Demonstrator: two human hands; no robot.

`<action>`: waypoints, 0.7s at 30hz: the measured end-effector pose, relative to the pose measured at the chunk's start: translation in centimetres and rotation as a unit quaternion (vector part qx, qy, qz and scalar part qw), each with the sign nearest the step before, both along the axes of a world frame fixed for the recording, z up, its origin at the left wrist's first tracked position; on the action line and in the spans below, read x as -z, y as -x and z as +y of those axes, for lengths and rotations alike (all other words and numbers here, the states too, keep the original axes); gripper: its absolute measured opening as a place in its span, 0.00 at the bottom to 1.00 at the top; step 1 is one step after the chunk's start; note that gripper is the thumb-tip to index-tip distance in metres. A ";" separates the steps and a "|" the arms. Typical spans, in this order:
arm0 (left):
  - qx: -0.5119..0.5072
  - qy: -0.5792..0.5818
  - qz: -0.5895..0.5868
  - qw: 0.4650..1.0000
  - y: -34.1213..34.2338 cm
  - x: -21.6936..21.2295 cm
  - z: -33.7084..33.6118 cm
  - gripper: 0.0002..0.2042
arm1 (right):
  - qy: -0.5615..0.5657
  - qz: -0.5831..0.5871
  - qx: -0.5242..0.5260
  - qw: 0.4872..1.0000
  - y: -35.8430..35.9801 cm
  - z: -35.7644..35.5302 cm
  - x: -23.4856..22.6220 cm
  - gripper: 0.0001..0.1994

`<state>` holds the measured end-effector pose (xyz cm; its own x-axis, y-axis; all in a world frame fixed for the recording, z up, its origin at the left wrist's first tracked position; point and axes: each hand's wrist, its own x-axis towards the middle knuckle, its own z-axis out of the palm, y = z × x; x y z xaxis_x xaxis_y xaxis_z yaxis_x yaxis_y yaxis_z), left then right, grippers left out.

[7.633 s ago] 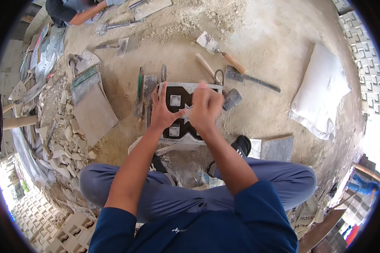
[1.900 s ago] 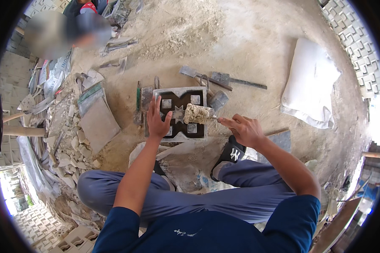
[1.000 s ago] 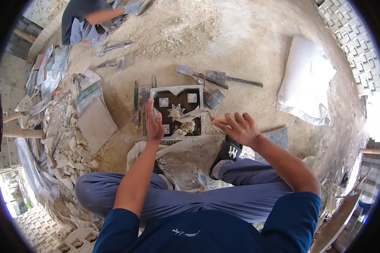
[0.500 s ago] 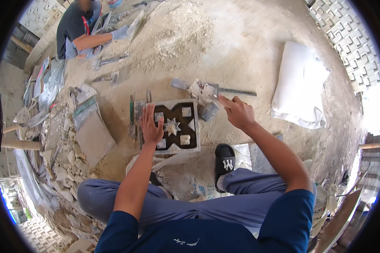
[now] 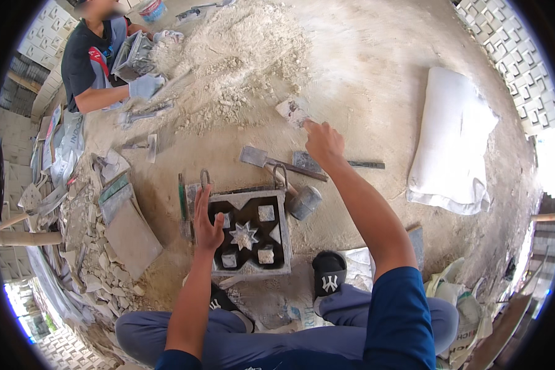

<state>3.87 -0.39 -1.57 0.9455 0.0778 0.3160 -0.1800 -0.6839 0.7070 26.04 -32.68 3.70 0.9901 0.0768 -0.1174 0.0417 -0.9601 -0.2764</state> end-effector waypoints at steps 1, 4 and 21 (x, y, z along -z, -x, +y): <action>-0.002 -0.002 0.004 1.000 0.0 -0.2 0.0 0.41 | 0.007 -0.005 -0.020 1.000 -0.9 0.5 0.3 0.16; 0.001 -0.024 0.010 1.000 -0.2 -0.8 -0.1 0.42 | 0.015 -0.035 -0.022 0.999 -3.6 2.5 1.4 0.17; -0.003 -0.032 0.010 0.999 -0.5 -1.2 -0.3 0.43 | -0.046 -0.031 0.001 0.998 -12.3 9.0 4.3 0.12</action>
